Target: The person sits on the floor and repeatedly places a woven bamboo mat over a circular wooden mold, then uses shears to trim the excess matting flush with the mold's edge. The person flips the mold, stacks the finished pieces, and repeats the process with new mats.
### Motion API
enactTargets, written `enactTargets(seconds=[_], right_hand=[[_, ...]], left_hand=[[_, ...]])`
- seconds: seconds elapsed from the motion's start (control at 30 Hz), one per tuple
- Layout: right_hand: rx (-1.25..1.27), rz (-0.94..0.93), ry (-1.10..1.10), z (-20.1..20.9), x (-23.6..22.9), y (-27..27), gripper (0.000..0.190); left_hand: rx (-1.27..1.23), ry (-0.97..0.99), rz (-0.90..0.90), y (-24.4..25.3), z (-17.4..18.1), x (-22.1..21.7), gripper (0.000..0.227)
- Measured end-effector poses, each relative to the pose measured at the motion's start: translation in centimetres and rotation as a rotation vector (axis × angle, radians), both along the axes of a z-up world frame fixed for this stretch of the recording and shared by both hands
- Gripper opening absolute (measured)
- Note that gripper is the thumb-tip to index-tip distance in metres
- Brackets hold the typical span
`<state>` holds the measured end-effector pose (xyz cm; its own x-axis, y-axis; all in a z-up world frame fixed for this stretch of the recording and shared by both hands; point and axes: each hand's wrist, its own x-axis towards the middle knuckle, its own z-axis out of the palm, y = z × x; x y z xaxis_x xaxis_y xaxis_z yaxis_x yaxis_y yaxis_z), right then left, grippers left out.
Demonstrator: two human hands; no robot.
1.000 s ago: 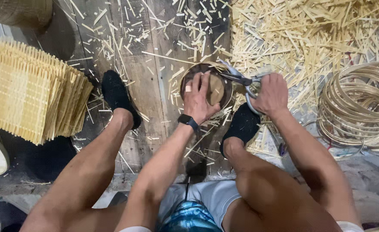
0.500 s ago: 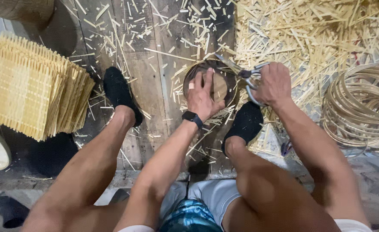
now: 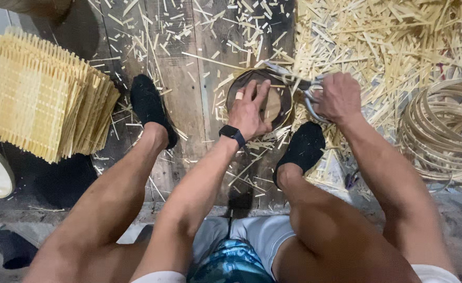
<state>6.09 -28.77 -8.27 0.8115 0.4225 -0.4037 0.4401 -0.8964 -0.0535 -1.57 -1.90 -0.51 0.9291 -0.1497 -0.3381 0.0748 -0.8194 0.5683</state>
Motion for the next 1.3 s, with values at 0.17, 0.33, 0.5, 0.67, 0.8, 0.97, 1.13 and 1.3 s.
enactTargets(seconds=[0.17, 0.33, 0.5, 0.67, 0.8, 0.97, 1.13, 1.3], right_hand=[[-0.09, -0.04, 0.211, 1.5, 0.9, -1.4, 0.047], [0.073, 0.092, -0.19, 0.2, 0.4, 0.4, 0.065], [0.037, 0.031, 0.07, 0.3, 1.2, -1.1, 0.05], [0.008, 0.029, 0.051, 0.8, 1.3, -1.1, 0.062], [-0.001, 0.118, -0.102, 0.5, 1.1, 1.4, 0.055], [-0.117, -0.044, 0.25, 1.9, 1.5, -0.1, 0.075], [0.022, 0.083, -0.13, 1.1, 1.2, 1.0, 0.071], [0.089, -0.011, 0.025, 0.0, 1.5, 0.8, 0.04]], left_hand=[[0.084, -0.036, 0.203, -1.3, 0.1, -1.2, 0.127], [0.039, -0.072, 0.198, -1.6, -0.5, -1.4, 0.121], [0.197, 0.002, 0.059, -0.9, 0.1, -0.7, 0.118], [0.122, 0.034, 0.081, -1.2, 0.0, -0.7, 0.112], [0.125, 0.105, -0.066, 0.1, -0.1, -0.4, 0.112], [0.157, 0.117, 0.151, -0.5, 0.5, -0.8, 0.117], [0.132, -0.004, 0.249, -1.9, 0.4, -1.0, 0.112], [0.249, -0.004, 0.075, -0.5, 0.2, -1.0, 0.114]])
